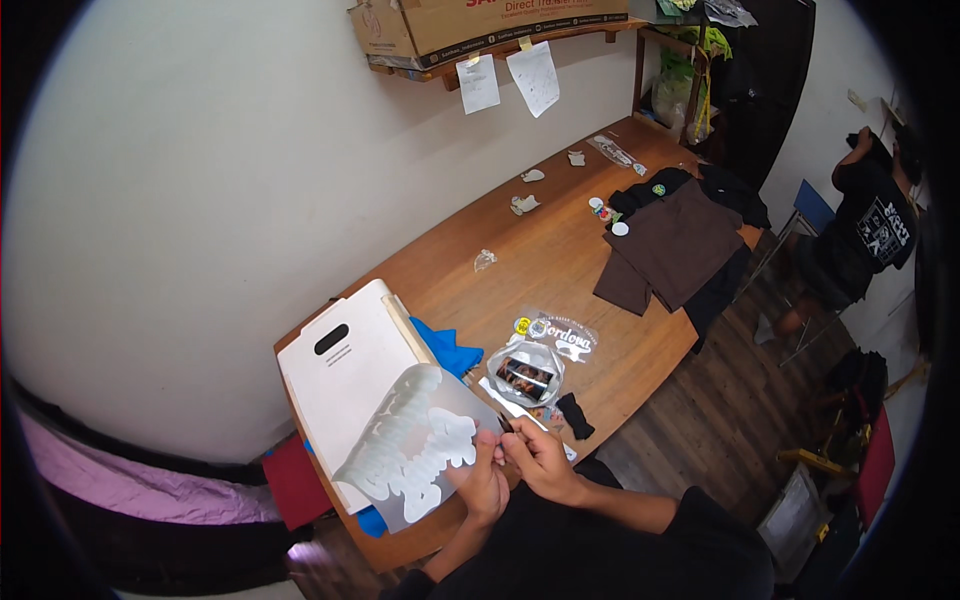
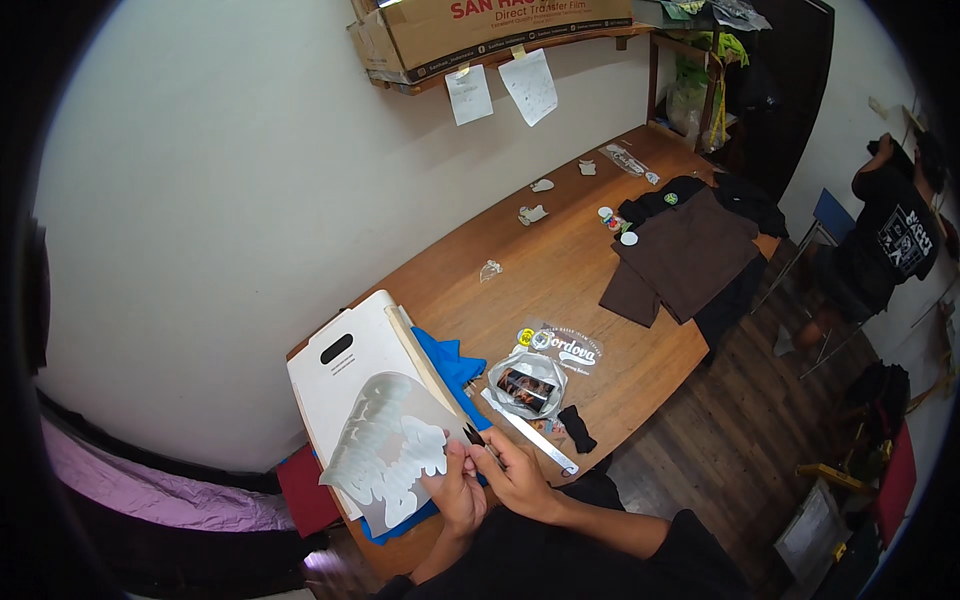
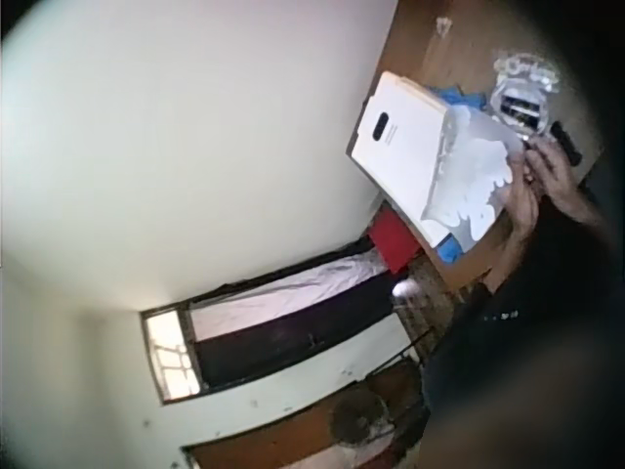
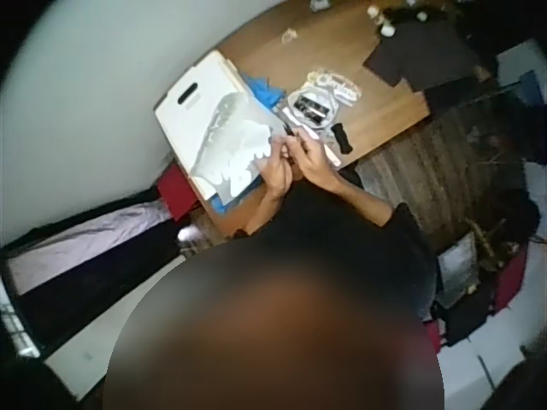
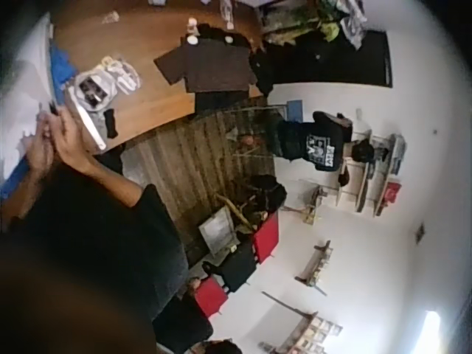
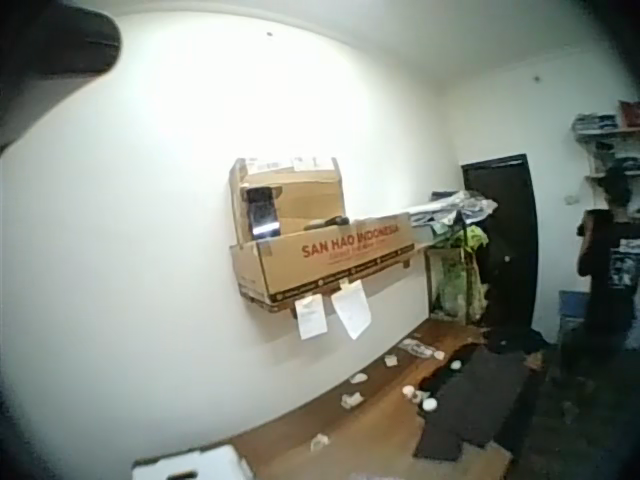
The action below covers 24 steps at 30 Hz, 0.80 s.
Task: Manually weeding excess heat transfer vinyl from a printed design using a pick tool.
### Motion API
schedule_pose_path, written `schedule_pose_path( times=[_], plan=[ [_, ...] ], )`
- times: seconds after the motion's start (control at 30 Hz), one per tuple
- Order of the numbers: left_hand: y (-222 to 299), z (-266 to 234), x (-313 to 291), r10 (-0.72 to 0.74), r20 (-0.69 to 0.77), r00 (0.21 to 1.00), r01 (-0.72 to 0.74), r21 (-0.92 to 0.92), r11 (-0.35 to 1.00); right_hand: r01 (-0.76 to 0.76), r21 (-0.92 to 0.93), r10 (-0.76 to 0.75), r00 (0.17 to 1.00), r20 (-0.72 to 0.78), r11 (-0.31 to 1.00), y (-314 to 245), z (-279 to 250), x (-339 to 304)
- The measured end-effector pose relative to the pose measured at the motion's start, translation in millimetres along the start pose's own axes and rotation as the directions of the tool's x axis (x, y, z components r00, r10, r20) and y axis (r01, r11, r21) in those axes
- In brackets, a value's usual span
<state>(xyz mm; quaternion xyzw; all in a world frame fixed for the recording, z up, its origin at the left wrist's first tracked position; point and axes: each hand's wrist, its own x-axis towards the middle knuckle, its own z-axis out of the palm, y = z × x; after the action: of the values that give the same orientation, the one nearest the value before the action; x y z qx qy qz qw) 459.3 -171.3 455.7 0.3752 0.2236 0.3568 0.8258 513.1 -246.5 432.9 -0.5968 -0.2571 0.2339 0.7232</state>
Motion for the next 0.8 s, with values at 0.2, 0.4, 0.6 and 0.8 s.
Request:
schedule_pose_path(
  times=[0.2, 0.4, 0.6, 0.8],
  plan=[
    [-3.2, -7.3, 1.5, 0.003, -0.022, 1.0, -0.002, 0.02, 1.0, -0.015, 0.044, 0.014, 1.0, 0.016, 0.999, -7.3, 0.5, 1.1],
    [-4.2, -10.8, 5.6, 0.014, -0.007, 1.0, -0.014, 0.014, 1.0, -0.032, 0.057, 0.031, 0.999, 0.025, 0.998, -8.6, -0.6, 0.6],
    [-0.3, -10.3, 7.6, 0.028, 0.05, 0.998, -0.03, 0.043, 0.999, -0.095, 0.069, 0.093, 0.995, 0.042, 0.993, -14.0, -2.6, 0.0],
    [-1.5, -14.5, 7.5, 0.026, 0.002, 1.0, -0.026, 0.1, 0.995, -0.137, 0.13, 0.129, 0.989, 0.069, 0.982, -22.8, -2.4, -0.9]
  ],
)
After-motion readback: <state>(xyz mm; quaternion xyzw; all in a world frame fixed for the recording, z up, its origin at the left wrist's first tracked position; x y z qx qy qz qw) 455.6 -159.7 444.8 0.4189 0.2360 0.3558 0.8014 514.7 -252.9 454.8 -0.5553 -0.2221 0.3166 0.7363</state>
